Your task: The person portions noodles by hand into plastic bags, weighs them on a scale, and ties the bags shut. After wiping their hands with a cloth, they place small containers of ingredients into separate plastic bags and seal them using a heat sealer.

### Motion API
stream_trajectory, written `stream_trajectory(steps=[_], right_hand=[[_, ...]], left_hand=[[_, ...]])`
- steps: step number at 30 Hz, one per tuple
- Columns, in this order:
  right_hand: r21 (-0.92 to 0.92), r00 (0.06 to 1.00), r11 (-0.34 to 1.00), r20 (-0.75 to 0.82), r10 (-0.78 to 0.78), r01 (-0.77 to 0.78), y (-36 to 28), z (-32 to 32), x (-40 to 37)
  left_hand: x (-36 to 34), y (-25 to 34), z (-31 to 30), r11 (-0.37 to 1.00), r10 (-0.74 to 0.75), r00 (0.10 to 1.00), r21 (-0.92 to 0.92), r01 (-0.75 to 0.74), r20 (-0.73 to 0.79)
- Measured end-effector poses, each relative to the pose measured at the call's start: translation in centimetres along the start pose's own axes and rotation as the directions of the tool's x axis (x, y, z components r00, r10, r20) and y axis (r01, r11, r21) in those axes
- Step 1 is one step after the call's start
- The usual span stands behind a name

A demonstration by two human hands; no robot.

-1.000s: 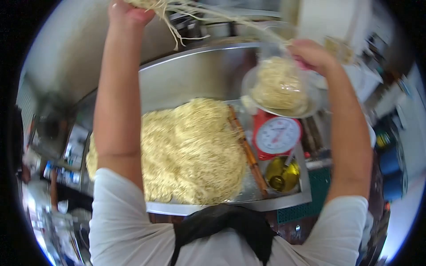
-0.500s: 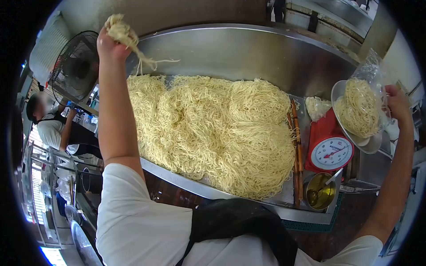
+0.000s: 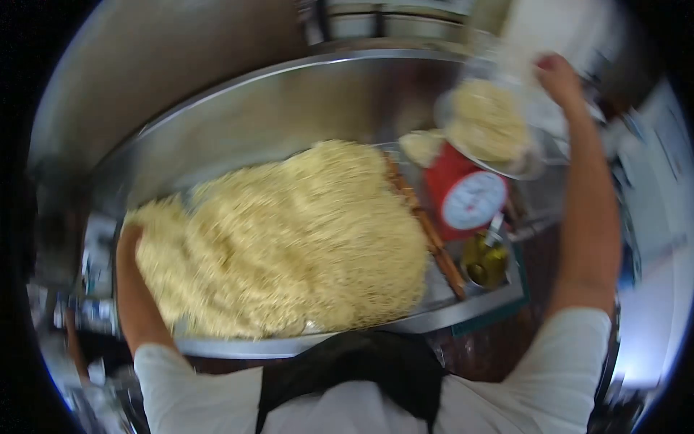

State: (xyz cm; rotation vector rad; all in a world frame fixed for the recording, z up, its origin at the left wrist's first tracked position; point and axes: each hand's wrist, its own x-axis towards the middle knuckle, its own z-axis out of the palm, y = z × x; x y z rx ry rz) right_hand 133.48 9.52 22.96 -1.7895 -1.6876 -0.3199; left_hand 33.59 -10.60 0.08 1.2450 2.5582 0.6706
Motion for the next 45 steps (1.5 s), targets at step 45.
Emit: stream_trajectory(steps=[45], right_hand=[[0.868, 0.881, 0.334, 0.44, -0.176, -0.367, -7.4, -3.8, -0.2]], left_hand=[[-34.9, 24.4, 8.4, 0.856, 0.492, 0.768, -0.387, -0.342, 0.41]])
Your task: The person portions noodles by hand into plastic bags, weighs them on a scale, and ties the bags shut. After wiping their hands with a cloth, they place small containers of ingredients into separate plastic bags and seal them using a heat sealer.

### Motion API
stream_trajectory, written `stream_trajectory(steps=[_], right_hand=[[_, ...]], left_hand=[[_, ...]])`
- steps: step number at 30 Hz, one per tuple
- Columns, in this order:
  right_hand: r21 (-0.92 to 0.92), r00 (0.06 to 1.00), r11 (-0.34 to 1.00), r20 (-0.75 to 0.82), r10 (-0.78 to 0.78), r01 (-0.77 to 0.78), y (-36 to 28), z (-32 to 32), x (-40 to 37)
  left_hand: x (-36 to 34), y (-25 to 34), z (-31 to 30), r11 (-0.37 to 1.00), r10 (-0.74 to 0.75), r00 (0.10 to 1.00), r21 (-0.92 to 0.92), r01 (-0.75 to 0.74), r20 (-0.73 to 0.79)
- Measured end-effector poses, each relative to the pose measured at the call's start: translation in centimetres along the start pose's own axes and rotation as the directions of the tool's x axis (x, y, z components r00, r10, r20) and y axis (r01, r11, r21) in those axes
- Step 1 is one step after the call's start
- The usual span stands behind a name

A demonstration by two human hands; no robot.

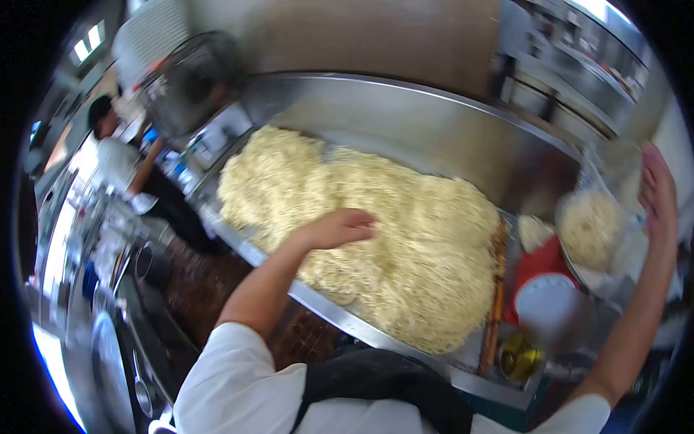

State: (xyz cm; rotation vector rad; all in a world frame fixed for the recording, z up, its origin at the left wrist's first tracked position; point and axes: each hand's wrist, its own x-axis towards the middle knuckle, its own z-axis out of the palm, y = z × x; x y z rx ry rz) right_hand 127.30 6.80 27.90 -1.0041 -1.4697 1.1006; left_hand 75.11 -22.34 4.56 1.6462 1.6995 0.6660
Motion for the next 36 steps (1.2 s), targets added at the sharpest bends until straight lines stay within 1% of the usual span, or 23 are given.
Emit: stream_trajectory(steps=[1, 3, 4, 6, 8, 9, 10, 11, 12, 13, 14, 16, 18, 19, 21, 22, 24, 27, 29, 31, 33, 34, 36], right_hand=[[-0.023, 0.999, 1.0, 0.036, -0.018, 0.019, -1.5, 2.2, -1.1], [-0.222, 0.987, 0.962, 0.073, -0.145, 0.158, -2.9, 6.0, -2.7], [-0.205, 0.983, 0.963, 0.103, -0.155, 0.173, -4.2, 8.4, -3.6], [0.008, 0.952, 0.991, 0.277, -0.129, 0.132, -8.2, 16.0, -9.4], [-0.028, 0.961, 0.99, 0.245, -0.125, 0.135, -5.1, 15.4, -8.4], [-0.07, 0.973, 0.989, 0.2, -0.117, 0.134, -3.2, 15.6, -8.4], [-0.048, 0.961, 0.975, 0.185, -0.203, 0.216, -2.2, 19.0, -11.0], [0.018, 0.964, 0.964, 0.014, -0.266, 0.266, -0.3, 23.3, -13.1], [0.041, 0.975, 0.994, 0.197, -0.105, 0.099, 2.0, 23.3, -14.2], [0.085, 0.949, 0.996, 0.308, -0.065, 0.041, 4.0, 24.8, -15.8], [0.092, 0.955, 0.995, 0.297, 0.019, -0.048, 6.9, 26.7, -17.6], [0.04, 0.909, 0.957, 0.326, 0.258, -0.286, 12.3, 29.6, -21.9], [0.014, 0.811, 0.87, 0.371, 0.453, -0.492, 15.7, 32.9, -25.9], [0.013, 0.804, 0.866, 0.378, 0.459, -0.5, 16.2, 34.0, -27.5], [0.173, 0.759, 0.785, 0.442, 0.478, -0.595, 16.8, 35.9, -29.2], [0.197, 0.771, 0.79, 0.445, 0.456, -0.581, 16.6, 36.2, -29.2], [0.115, 0.778, 0.85, 0.478, 0.407, -0.515, 15.6, 36.6, -29.1], [-0.03, 0.787, 0.925, 0.516, 0.339, -0.379, 14.5, 36.9, -29.1], [-0.106, 0.795, 0.933, 0.497, 0.348, -0.343, 14.3, 36.2, -28.8], [-0.126, 0.841, 0.963, 0.469, 0.269, -0.237, 14.9, 35.3, -28.4], [-0.165, 0.844, 0.969, 0.478, 0.242, -0.185, 14.4, 34.4, -28.1], [-0.217, 0.843, 0.964, 0.48, 0.242, -0.154, 14.1, 34.0, -28.0], [-0.288, 0.849, 0.947, 0.455, 0.267, -0.144, 13.7, 32.6, -27.8]], left_hand=[[0.3, 1.1, 0.6, 0.999, 0.045, 0.998, -0.012, -0.045, -0.035], [0.3, 5.6, 1.1, 0.972, 0.102, 0.991, -0.203, -0.117, -0.081], [1.2, 7.1, 1.6, 0.948, 0.208, 0.966, -0.212, -0.237, -0.153], [1.0, 12.0, 1.4, 0.838, 0.324, 0.899, -0.351, -0.418, -0.295], [1.3, 15.0, 1.5, 0.778, 0.419, 0.699, -0.167, -0.606, -0.58], [1.4, 15.2, 1.0, 0.78, 0.416, 0.698, -0.167, -0.603, -0.583], [1.5, 15.2, 0.5, 0.805, 0.374, 0.72, -0.181, -0.565, -0.584], [1.6, 15.0, 0.0, 0.827, 0.332, 0.741, -0.198, -0.526, -0.584], [1.9, 13.2, 0.0, 0.856, 0.298, 0.802, -0.226, -0.465, -0.518], [2.5, 10.6, 0.3, 0.921, 0.291, 0.87, -0.128, -0.367, -0.398], [2.9, 7.9, 0.8, 0.961, 0.261, 0.928, -0.017, -0.275, -0.266], [1.6, 2.4, 1.9, 0.992, 0.114, 0.981, 0.069, -0.104, -0.155], [-1.0, -1.5, 3.4, 0.988, 0.018, 0.995, -0.154, -0.033, -0.096], [-2.4, -2.5, 3.9, 0.988, 0.006, 0.995, -0.155, -0.021, -0.095], [-5.1, -4.0, 4.6, 0.969, 0.012, 0.996, -0.247, 0.009, 0.083], [-5.8, -4.5, 5.3, 0.969, -0.004, 0.997, -0.246, 0.023, 0.077], [-6.7, -4.7, 6.0, 1.0, 0.0, 0.97, -0.02, -0.005, -0.243], [-7.7, -5.7, 4.2, 0.99, -0.114, 0.973, 0.055, 0.128, -0.203], [-9.1, -8.8, 4.1, 0.983, -0.078, 0.962, 0.14, 0.118, -0.261], [-11.3, -9.5, 0.7, 0.943, -0.272, 0.962, 0.196, 0.268, -0.008], [-13.7, -7.8, -1.7, 0.972, -0.224, 0.974, 0.08, 0.22, 0.044], [-14.5, -7.6, -1.4, 0.991, -0.129, 0.991, 0.038, 0.13, -0.028], [-15.4, -5.2, -1.4, 0.982, -0.169, 0.985, -0.084, 0.166, -0.02]])
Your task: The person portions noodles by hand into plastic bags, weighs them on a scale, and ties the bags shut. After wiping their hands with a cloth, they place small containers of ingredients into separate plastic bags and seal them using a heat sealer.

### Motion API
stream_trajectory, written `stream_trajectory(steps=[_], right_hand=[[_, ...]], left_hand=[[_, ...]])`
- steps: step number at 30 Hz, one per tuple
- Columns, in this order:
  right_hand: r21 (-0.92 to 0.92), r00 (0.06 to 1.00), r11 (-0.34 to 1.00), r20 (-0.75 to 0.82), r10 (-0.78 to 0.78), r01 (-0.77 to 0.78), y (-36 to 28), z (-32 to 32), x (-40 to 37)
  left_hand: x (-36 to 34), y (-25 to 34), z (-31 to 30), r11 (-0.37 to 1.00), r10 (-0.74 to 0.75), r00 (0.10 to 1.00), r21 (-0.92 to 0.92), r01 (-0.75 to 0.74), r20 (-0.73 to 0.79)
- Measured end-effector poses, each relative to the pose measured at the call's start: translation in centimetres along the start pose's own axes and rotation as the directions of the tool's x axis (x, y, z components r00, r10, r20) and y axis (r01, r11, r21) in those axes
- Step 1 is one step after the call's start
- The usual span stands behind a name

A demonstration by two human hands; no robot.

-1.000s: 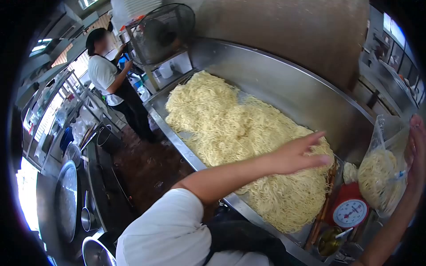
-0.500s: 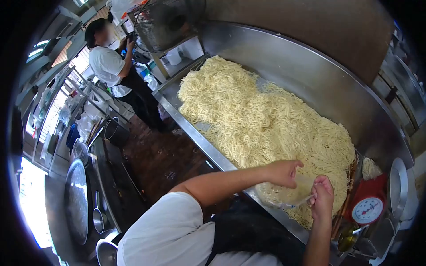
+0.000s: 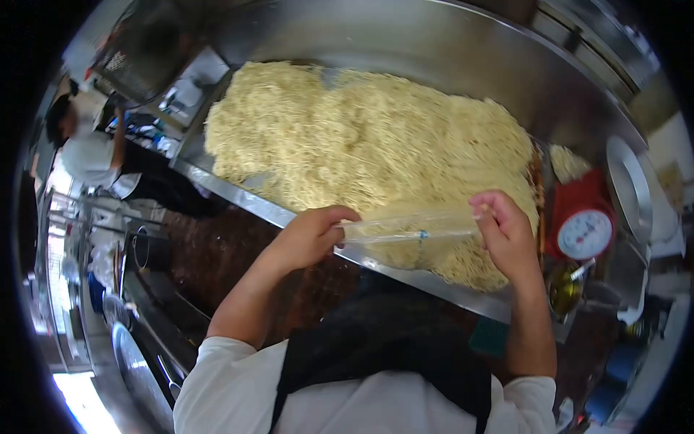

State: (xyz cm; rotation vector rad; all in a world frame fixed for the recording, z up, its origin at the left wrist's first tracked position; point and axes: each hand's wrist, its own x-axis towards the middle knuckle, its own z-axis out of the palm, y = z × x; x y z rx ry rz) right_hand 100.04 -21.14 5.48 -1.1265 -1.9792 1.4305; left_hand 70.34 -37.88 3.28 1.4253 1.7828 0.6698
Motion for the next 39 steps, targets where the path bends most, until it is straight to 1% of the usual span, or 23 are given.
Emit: stream_trajectory(steps=[3, 6, 8, 11, 13, 14, 16, 17, 19, 20, 21, 22, 23, 26, 27, 29, 30, 32, 34, 36, 37, 38, 39], right_hand=[[0.074, 0.999, 0.997, 0.04, 0.009, -0.012, 0.4, -2.1, -0.8], [0.056, 0.986, 0.996, 0.15, -0.071, 0.063, 2.7, -3.6, -1.4], [-0.359, 0.947, 0.917, 0.318, -0.054, 0.173, 6.1, -2.2, -1.9], [-0.417, 0.896, 0.827, 0.39, -0.213, 0.377, 11.2, 5.8, -0.4], [-0.225, 0.853, 0.833, -0.013, -0.522, 0.506, 12.6, 10.8, 1.6], [-0.218, 0.851, 0.832, -0.01, -0.525, 0.51, 12.9, 11.5, 2.5], [-0.203, 0.822, 0.802, 0.022, -0.569, 0.561, 13.2, 12.1, 4.2], [-0.208, 0.829, 0.81, 0.003, -0.56, 0.548, 13.6, 12.5, 4.2], [-0.108, 0.97, 0.965, 0.072, -0.232, 0.239, 14.1, 13.2, 4.3], [-0.187, 0.948, 0.932, 0.0, -0.317, 0.312, 14.6, 13.6, 4.2], [-0.194, 0.949, 0.931, -0.003, -0.316, 0.309, 14.8, 14.2, 4.0], [-0.153, 0.979, 0.97, -0.051, -0.199, 0.189, 14.8, 14.9, 3.8], [-0.104, 0.992, 0.992, -0.094, -0.079, 0.07, 15.1, 15.4, 3.8], [-0.05, 0.956, 0.981, -0.223, -0.191, 0.185, 16.8, 16.5, 4.3], [-0.05, 0.956, 0.98, -0.216, -0.199, 0.193, 16.3, 16.3, 4.5], [0.087, 0.987, 0.989, -0.123, -0.105, 0.116, 15.2, 15.7, 4.8], [0.09, 0.987, 0.989, -0.116, -0.109, 0.12, 15.3, 15.9, 4.9], [-0.141, 0.957, 0.963, -0.147, -0.251, 0.231, 15.7, 16.2, 5.0], [-0.152, 0.971, 0.973, -0.134, -0.196, 0.175, 17.0, 16.5, 5.6], [-0.165, 0.98, 0.979, -0.135, -0.143, 0.12, 17.8, 16.8, 6.3], [-0.062, 0.987, 0.993, -0.124, -0.103, 0.095, 17.9, 16.8, 6.8], [0.039, 0.992, 0.997, -0.107, -0.069, 0.073, 18.0, 16.7, 7.3], [0.034, 0.99, 0.996, -0.111, -0.083, 0.087, 16.7, 16.2, 7.2]], left_hand=[[-0.5, 2.0, 0.3, 0.99, -0.053, 0.997, -0.131, 0.06, 0.057], [-0.3, 0.8, 1.6, 0.965, 0.114, 0.993, -0.234, -0.12, -0.04], [-0.2, 1.1, 2.8, 0.92, 0.201, 0.975, -0.323, -0.222, -0.098], [0.4, 3.1, 5.0, 0.882, 0.355, 0.934, -0.316, -0.35, -0.044], [1.1, 3.3, 5.2, 0.854, 0.455, 0.889, -0.259, -0.452, -0.052], [1.0, 2.7, 5.1, 0.857, 0.45, 0.892, -0.254, -0.448, -0.055], [1.2, 1.2, 5.0, 0.935, 0.167, 0.937, -0.252, -0.249, -0.308], [1.0, 0.5, 4.7, 0.951, 0.084, 0.926, -0.247, -0.185, -0.367], [1.8, -1.7, 4.9, 0.944, 0.316, 0.818, 0.075, -0.321, -0.481], [2.3, -2.7, 5.9, 0.941, 0.323, 0.819, 0.072, -0.33, -0.474], [2.8, -3.8, 7.6, 0.932, 0.361, 0.816, 0.18, -0.313, -0.452], [3.4, -4.5, 9.0, 0.912, 0.395, 0.812, 0.288, -0.291, -0.43], [4.3, -5.1, 10.2, 0.911, 0.398, 0.808, 0.287, -0.295, -0.434], [6.8, -5.1, 12.9, 0.899, 0.435, 0.726, 0.204, -0.388, -0.532], [7.1, -4.9, 13.1, 0.9, 0.433, 0.722, 0.208, -0.384, -0.54], [7.2, -4.7, 13.2, 0.924, 0.381, 0.801, 0.165, -0.345, -0.462], [7.5, -4.9, 13.5, 0.901, 0.434, 0.764, 0.2, -0.386, -0.477], [7.7, -5.5, 14.3, 0.897, 0.441, 0.754, 0.267, -0.353, -0.487], [8.0, -6.2, 15.1, 0.889, 0.449, 0.749, 0.324, -0.323, -0.487], [8.7, -6.5, 15.1, 0.92, 0.372, 0.801, 0.3, -0.252, -0.468], [9.0, -6.3, 14.9, 0.918, 0.379, 0.799, 0.302, -0.258, -0.467], [9.4, -6.2, 14.4, 0.995, 0.07, 0.913, -0.032, -0.09, -0.403], [10.1, -6.0, 13.4, 0.934, -0.212, 0.949, -0.336, 0.125, -0.235]])
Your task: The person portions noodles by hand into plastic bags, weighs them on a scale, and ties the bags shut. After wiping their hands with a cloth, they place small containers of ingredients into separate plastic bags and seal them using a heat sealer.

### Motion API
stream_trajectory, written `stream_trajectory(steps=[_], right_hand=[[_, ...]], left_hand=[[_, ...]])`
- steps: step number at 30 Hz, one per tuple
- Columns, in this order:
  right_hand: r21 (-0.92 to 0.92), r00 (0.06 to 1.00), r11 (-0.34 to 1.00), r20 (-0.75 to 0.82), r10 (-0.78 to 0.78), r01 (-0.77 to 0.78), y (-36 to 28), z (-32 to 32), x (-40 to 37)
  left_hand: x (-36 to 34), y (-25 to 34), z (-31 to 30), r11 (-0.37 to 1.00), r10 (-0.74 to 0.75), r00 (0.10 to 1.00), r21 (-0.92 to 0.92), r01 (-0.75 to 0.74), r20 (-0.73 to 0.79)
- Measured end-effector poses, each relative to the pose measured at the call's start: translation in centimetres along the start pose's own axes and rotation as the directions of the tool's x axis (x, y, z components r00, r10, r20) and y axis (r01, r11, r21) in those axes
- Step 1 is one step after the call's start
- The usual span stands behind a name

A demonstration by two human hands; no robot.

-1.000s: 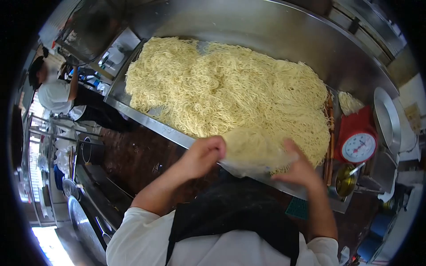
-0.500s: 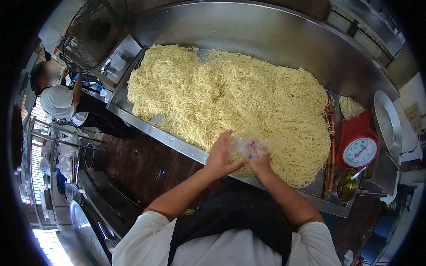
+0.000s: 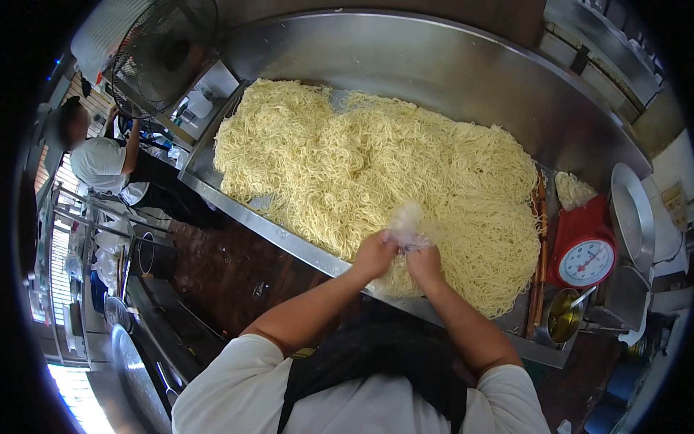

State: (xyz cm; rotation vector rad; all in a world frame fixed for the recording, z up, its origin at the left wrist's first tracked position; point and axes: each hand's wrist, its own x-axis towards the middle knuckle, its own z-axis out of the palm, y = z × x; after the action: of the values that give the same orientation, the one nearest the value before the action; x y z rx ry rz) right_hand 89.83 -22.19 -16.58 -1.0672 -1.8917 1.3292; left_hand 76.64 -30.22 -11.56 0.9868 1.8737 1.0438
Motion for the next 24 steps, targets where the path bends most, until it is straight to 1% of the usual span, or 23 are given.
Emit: stream_trajectory(steps=[1, 2, 3, 4, 5, 6, 7, 8, 9, 10, 11, 12, 13, 14, 15, 16, 17, 18, 19, 20, 22, 23, 24], right_hand=[[0.051, 0.994, 0.998, 0.105, -0.032, 0.027, -2.5, -0.6, -0.5], [0.102, 0.975, 0.994, 0.214, -0.062, 0.041, -4.9, -1.1, -1.0], [0.099, 0.973, 0.994, 0.224, -0.062, 0.041, -7.1, -1.2, -1.3], [0.241, 0.971, 0.97, 0.24, -0.013, -0.046, -9.3, -1.1, -1.5], [0.375, 0.966, 0.917, 0.257, 0.036, -0.134, -10.4, -1.0, -1.5], [0.371, 0.967, 0.919, 0.253, 0.04, -0.135, -10.7, -1.0, -0.8], [0.586, 0.921, 0.725, 0.342, 0.184, -0.362, -11.0, -1.2, 0.3], [0.723, 0.844, 0.435, 0.456, 0.283, -0.537, -11.1, -1.5, 1.1], [0.836, 0.858, 0.223, 0.448, 0.251, -0.501, -8.7, -1.6, 1.8], [0.842, 0.865, 0.23, 0.431, 0.257, -0.488, -9.2, -1.9, 1.8], [0.846, 0.808, 0.126, 0.435, 0.397, -0.518, -10.1, -1.7, 1.7], [0.85, 0.727, 0.014, 0.443, 0.525, -0.527, -10.7, -1.4, 1.3], [0.843, 0.738, 0.017, 0.461, 0.493, -0.538, -10.5, -0.4, 0.7], [0.853, 0.741, 0.017, 0.442, 0.505, -0.521, -10.4, 0.1, -0.1], [0.809, 0.806, 0.269, 0.366, 0.464, -0.522, -11.9, 0.4, -0.8], [0.712, 0.863, 0.507, 0.3, 0.406, -0.486, -12.9, 0.0, -1.4], [0.719, 0.867, 0.509, 0.275, 0.416, -0.473, -13.3, -0.6, -2.1], [0.606, 0.862, 0.617, 0.297, 0.41, -0.502, -13.5, -1.3, -2.8], [0.478, 0.856, 0.711, 0.322, 0.404, -0.516, -13.8, -1.9, -3.2], [0.484, 0.862, 0.714, 0.303, 0.406, -0.506, -14.1, -2.7, -3.5], [0.42, 0.833, 0.722, 0.344, 0.434, -0.55, -14.2, -4.3, -4.5], [0.429, 0.835, 0.718, 0.328, 0.442, -0.548, -13.3, -4.5, -4.9], [0.268, 0.944, 0.912, 0.2, 0.264, -0.312, -12.3, -4.7, -5.1]], left_hand=[[0.5, 1.3, -1.9, 0.947, -0.14, 0.984, -0.274, 0.166, 0.113], [1.0, 2.3, -3.0, 0.947, -0.136, 0.985, -0.28, 0.16, 0.105], [1.2, 2.8, -3.8, 0.958, 0.106, 0.993, -0.275, -0.085, 0.061], [1.1, 3.3, -4.6, 0.911, 0.338, 0.941, -0.258, -0.321, 0.025], [0.8, 4.1, -5.5, 0.913, 0.331, 0.943, -0.263, -0.312, 0.029], [0.7, 5.2, -6.6, 0.934, 0.28, 0.942, -0.28, -0.222, 0.188], [0.5, 6.1, -7.1, 0.95, 0.231, 0.911, -0.283, -0.135, 0.342], [-0.1, 6.5, -7.0, 0.947, 0.242, 0.906, -0.289, -0.142, 0.348], [-1.3, 6.6, -6.5, 0.949, 0.278, 0.909, 0.054, -0.309, 0.311], [-2.7, 6.4, -5.5, 0.816, 0.329, 0.9, 0.392, -0.424, 0.287], [-4.1, 4.1, -3.0, 0.671, 0.46, 0.87, 0.571, -0.473, 0.179], [-3.3, 2.6, -2.1, 0.669, 0.467, 0.862, 0.558, -0.49, 0.197], [-2.7, 1.4, -1.4, 0.698, 0.456, 0.878, 0.555, -0.453, 0.143], [-2.3, 0.3, -0.7, 0.724, 0.444, 0.891, 0.55, -0.417, 0.091], [-2.0, 0.1, -0.4, 0.756, 0.435, 0.897, 0.508, -0.412, 0.08], [-1.5, -0.8, 0.1, 0.75, 0.447, 0.888, 0.497, -0.436, 0.104], [-1.1, -1.8, 0.6, 0.655, 0.486, 0.861, 0.59, -0.472, 0.149], [-0.9, -2.5, 0.9, 0.548, 0.518, 0.833, 0.672, -0.498, 0.195], [-1.3, -0.6, 0.3, 0.618, 0.503, 0.849, 0.618, -0.486, 0.163], [-1.3, 0.2, 0.2, 0.611, 0.515, 0.839, 0.611, -0.503, 0.177], [-1.9, 0.8, 0.6, 0.543, 0.501, 0.84, 0.681, -0.491, 0.207], [-2.3, 1.1, 0.6, 0.559, 0.5, 0.84, 0.664, -0.497, 0.208], [-2.1, 1.1, 0.7, 0.552, 0.507, 0.831, 0.655, -0.516, 0.228]])
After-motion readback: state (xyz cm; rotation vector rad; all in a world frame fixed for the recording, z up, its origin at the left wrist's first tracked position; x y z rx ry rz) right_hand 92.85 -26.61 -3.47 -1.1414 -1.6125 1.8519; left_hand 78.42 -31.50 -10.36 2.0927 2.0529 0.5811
